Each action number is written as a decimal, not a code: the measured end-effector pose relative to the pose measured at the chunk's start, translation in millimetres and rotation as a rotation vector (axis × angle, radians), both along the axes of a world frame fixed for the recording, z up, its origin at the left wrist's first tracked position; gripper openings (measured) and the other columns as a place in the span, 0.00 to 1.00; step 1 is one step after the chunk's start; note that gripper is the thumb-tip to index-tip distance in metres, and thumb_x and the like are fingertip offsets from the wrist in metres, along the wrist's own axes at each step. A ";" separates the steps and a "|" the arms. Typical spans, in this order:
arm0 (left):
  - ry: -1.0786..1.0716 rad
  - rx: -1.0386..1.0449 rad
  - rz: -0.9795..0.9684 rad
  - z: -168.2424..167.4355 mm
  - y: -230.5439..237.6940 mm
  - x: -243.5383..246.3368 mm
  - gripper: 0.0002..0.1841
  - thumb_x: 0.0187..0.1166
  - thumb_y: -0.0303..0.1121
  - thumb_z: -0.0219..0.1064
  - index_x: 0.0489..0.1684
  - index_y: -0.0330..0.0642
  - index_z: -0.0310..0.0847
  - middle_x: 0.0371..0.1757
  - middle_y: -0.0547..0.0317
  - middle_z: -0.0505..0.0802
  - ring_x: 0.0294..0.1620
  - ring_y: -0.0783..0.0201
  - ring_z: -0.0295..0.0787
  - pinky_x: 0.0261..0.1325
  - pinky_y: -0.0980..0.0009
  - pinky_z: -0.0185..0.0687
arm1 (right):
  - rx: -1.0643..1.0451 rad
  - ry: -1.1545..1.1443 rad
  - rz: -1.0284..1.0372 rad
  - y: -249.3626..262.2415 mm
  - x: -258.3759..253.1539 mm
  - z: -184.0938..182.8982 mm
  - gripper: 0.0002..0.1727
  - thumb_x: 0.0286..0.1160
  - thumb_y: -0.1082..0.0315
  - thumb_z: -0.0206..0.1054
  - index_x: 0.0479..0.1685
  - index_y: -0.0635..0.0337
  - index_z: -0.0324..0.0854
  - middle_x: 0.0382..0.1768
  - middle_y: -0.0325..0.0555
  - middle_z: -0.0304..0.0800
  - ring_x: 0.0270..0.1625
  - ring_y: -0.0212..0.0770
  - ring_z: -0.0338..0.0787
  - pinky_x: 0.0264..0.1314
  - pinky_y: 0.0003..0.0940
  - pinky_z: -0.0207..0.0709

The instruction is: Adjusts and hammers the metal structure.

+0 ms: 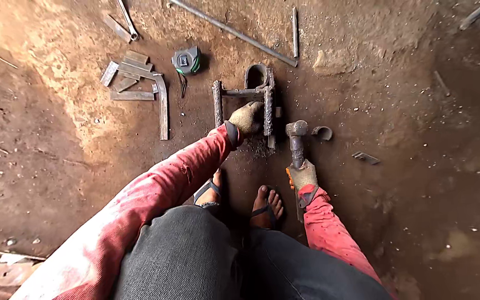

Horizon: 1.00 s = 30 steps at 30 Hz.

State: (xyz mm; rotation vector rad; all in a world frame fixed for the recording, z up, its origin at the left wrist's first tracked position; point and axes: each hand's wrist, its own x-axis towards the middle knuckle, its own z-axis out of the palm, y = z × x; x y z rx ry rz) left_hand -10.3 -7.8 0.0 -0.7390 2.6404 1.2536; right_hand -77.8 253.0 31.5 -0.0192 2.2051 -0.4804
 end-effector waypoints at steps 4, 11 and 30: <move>0.043 -0.045 -0.016 -3.4 -0.6 1.5 0.24 0.75 0.40 0.71 0.70 0.47 0.82 0.66 0.48 0.90 0.64 0.49 0.90 0.63 0.41 0.85 | -0.216 -0.031 -0.234 -5.9 -1.4 30.3 0.15 0.74 0.73 0.73 0.55 0.68 0.77 0.20 0.46 0.83 0.12 0.37 0.81 0.12 0.33 0.79; -0.003 -0.064 0.010 -1.0 1.9 -0.6 0.24 0.76 0.41 0.71 0.72 0.48 0.81 0.69 0.50 0.89 0.65 0.50 0.90 0.66 0.41 0.85 | -0.977 0.420 -0.095 -16.5 -45.4 129.1 0.14 0.65 0.70 0.77 0.48 0.60 0.81 0.25 0.37 0.90 0.18 0.36 0.87 0.19 0.36 0.87; -0.089 -0.028 -0.011 7.4 1.1 1.1 0.26 0.74 0.39 0.73 0.74 0.49 0.80 0.71 0.49 0.89 0.68 0.46 0.89 0.67 0.36 0.82 | -0.043 -0.097 -0.170 3.5 2.7 13.8 0.16 0.75 0.69 0.72 0.57 0.66 0.79 0.24 0.48 0.85 0.16 0.39 0.84 0.18 0.37 0.82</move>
